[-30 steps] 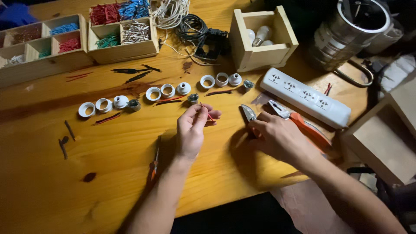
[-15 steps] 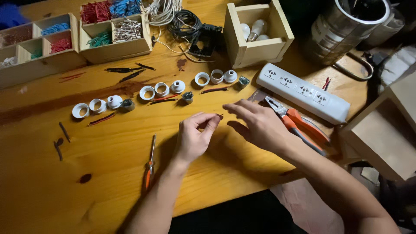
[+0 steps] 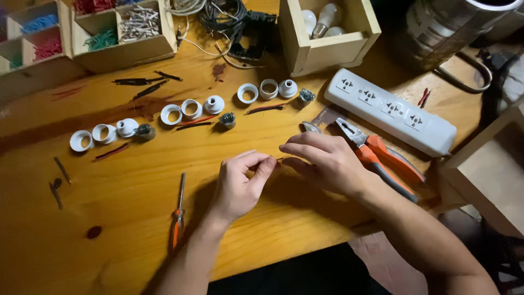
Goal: The person strips insulation from short lengths of red and black wire using pliers and wire cutters. They repeatedly cut the insulation, pull it off, and place the stripped wires on the table among other components.
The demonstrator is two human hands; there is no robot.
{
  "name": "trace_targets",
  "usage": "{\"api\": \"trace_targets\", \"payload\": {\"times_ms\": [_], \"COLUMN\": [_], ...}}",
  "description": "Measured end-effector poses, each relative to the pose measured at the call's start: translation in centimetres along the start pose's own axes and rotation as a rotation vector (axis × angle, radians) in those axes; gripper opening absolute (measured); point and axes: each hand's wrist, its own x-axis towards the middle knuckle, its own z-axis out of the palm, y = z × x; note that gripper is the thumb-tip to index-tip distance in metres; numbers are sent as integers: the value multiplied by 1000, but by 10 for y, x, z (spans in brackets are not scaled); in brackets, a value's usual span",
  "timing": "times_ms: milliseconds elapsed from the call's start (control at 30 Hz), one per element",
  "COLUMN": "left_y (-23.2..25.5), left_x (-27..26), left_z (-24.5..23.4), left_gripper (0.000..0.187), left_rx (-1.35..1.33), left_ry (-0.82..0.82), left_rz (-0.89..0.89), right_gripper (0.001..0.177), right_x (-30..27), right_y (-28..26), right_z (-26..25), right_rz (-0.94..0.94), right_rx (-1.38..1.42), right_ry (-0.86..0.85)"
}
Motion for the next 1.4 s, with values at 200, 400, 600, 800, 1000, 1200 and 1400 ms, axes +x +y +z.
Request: {"api": "trace_targets", "payload": {"times_ms": [200, 400, 600, 800, 1000, 1200, 1400], "left_y": [4, 8, 10, 10, 8, 7, 1], "left_x": [-3, 0, -2, 0, -3, -3, -1], "left_z": [0, 0, 0, 2, 2, 5, 8], "left_gripper": [35, 40, 35, 29, 15, 11, 6], "left_rx": [-56, -43, -35, -37, 69, 278, 471], "left_ry": [-26, -56, -46, -2, 52, 165, 327], "left_rz": [-63, -47, -52, -16, 94, 334, 623], "right_gripper": [15, 11, 6, 7, 8, 2, 6], "right_x": [11, 7, 11, 7, 5, 6, 5], "right_y": [-13, -6, -9, -9, -8, -9, -6], "right_z": [-3, 2, 3, 7, 13, 14, 19], "right_rz": [-148, -172, -188, -114, 3, 149, 411], "right_rx": [-7, -12, -13, 4, 95, 282, 622], "right_ry": [50, 74, 87, 124, 115, 93, 90]}}
